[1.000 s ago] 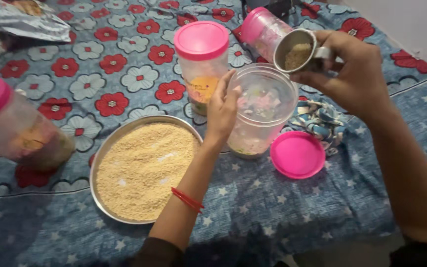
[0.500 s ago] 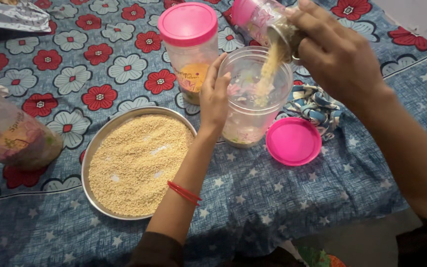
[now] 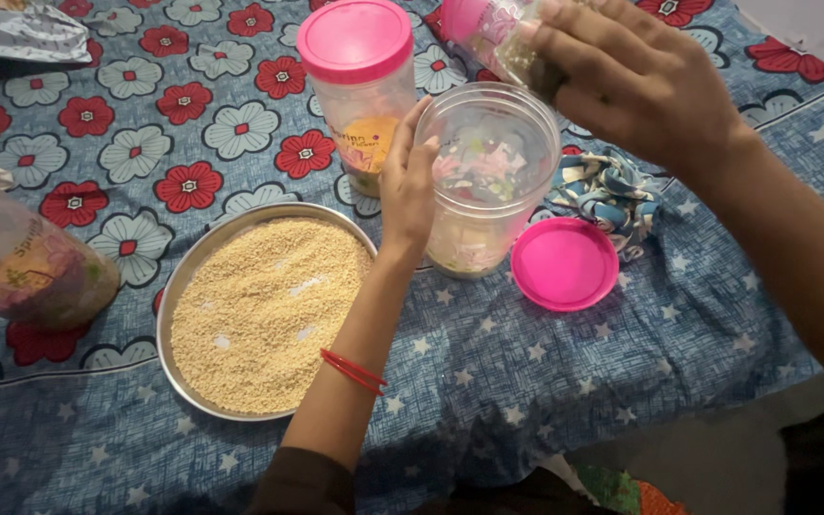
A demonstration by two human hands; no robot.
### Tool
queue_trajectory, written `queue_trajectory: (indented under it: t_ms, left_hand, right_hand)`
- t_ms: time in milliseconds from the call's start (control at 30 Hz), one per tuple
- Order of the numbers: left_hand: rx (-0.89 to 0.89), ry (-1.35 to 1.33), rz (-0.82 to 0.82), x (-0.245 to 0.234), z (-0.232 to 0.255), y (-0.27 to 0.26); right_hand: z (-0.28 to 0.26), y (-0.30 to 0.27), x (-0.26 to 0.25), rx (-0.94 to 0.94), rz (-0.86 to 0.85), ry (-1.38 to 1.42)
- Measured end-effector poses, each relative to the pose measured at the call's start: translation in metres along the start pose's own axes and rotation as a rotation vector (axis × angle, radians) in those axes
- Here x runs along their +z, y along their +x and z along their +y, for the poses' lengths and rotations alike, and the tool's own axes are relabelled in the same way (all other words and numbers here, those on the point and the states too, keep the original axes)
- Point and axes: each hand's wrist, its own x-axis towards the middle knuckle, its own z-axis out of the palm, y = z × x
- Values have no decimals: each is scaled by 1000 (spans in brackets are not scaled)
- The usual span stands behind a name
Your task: The person wipes the inside of a clear plastic container with a cloth, then uses a metal cup to scoop grains from a metal tray and pour them into the container. The process is repeated multiple times to fill the container.
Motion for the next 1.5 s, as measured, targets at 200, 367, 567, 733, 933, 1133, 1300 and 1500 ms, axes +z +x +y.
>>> queue_trajectory:
  t_ms: [200,367,567,733,933,1133,1300,1500]
  left_hand:
    - [-21,-19,-3,0,3,-2]
    - [1,-26,-8,-1,0,-1]
    - [26,-22,6,-19,4,-3]
    - [-40,57,101,-65,23,-16]
    - [-7,46,230,-162,33,-45]
    - [-150,280,458,-255,9,-99]
    - [-269,540,553,-302,-29,-128]
    - [-293,482,628,-299,-53,-145]
  right_hand:
    - [-1,-7,3,-18,20,20]
    - [-7,-7,8,213,25,125]
    - [-31,17,-10,742,-31,438]
    - [-57,65,-18,576,254,574]
    - [-118,112,7,564,228,902]
    - [-189,137,77,461,7,1089]
    - [-240,127,128,462,-342,967]
    - [-277,112,143,446,-483,937]
